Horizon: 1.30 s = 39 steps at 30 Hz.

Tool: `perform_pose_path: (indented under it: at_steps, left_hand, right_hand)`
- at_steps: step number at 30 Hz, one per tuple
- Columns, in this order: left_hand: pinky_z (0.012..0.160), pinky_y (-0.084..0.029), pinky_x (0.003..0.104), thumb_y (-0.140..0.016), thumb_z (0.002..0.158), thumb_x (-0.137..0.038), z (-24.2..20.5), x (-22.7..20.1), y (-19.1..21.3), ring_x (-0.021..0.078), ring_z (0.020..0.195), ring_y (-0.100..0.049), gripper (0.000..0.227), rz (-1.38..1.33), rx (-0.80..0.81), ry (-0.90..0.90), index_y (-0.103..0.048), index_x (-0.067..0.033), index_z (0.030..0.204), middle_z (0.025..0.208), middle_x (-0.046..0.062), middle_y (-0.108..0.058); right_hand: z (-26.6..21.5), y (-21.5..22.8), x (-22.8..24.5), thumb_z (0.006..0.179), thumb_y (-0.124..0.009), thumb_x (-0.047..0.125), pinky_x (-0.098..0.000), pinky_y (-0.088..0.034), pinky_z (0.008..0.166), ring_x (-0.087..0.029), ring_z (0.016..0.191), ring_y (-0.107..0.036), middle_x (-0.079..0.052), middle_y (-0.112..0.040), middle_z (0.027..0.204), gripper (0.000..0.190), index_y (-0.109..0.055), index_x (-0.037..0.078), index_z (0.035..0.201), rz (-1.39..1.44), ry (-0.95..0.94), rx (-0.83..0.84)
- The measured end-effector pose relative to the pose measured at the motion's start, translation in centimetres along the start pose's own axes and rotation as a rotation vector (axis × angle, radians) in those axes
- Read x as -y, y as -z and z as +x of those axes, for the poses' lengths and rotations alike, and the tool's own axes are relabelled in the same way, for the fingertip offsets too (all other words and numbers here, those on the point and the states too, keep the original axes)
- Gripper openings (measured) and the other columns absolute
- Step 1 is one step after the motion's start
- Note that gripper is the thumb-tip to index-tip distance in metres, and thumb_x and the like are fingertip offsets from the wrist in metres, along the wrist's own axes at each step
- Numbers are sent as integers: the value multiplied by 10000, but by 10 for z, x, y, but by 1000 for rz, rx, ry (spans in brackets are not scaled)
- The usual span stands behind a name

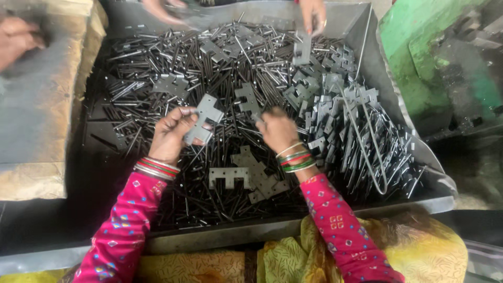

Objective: The person sorts small metal hinge-like parts from a large bin, picking them up by hand and placing them into a separate pile. The person works alongside another person who performs the same task.

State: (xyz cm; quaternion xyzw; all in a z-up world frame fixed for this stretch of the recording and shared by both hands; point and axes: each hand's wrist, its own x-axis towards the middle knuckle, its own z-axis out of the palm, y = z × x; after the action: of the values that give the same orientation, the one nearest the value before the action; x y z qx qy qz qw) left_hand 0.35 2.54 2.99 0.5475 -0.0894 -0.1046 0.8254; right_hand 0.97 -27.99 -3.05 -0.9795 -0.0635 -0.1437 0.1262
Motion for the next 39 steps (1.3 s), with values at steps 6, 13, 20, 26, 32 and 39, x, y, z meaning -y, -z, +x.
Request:
perform_pose_path:
  at_steps: [6, 13, 20, 26, 32, 39]
  left_hand:
    - [560, -618, 361, -592, 1029, -167, 0, -9, 1, 282, 739, -763, 161, -85, -74, 32, -584, -33, 1116, 951, 191, -749]
    - [599, -602, 335, -687, 953, -203, -24, 21, -62, 241, 783, -736, 304, 218, 17, -27, -585, -21, 1175, 1078, 162, -737]
    - [646, -621, 434, -601, 899, -123, -41, 12, -59, 345, 685, -735, 345, 872, -92, -96, -669, -42, 1227, 887, 176, -773]
    - [635, -552, 471, -666, 968, -98, -40, -73, 42, 369, 739, -691, 226, 1562, -497, -618, -718, -133, 1185, 834, 165, -710]
    - [824, -477, 477, -639, 956, -111, -54, -114, 178, 251, 817, -683, 258, 2109, -1123, -408, -743, -236, 1156, 849, 51, -702]
    - [909, -428, 494, -708, 971, -183, -34, -70, 120, 314, 992, -629, 98, 1902, -859, -471, -703, -116, 1043, 957, 115, -677]
  right_hand:
    - [-13, 67, -34, 976, -741, 305, -415, -532, 631, -204, 694, -625, -85, -656, 841, 241, -701, 68, 993, 1118, -514, -347]
    - [-40, 76, 35, 873, -597, 216, -510, -656, 707, -216, 838, -750, -101, -710, 940, 184, -637, 87, 997, 1760, -874, 72]
    - [-62, 45, 113, 916, -664, 368, -336, -629, 753, -179, 1033, -708, -43, -720, 1141, 517, -549, 124, 1358, 1693, -595, 249]
    - [-73, 41, 110, 845, -791, 273, -437, -561, 896, -285, 1101, -663, -91, -709, 1118, 409, -689, 73, 1186, 361, 177, 266]
    - [-79, 23, 118, 753, -834, 244, -572, -436, 901, -351, 1170, -540, -118, -652, 1149, 339, -709, 76, 1019, 43, 260, 308]
    - [-72, 38, 120, 716, -868, 299, -559, -474, 831, -339, 1096, -605, -88, -678, 1034, 354, -700, 74, 931, 63, 276, 283]
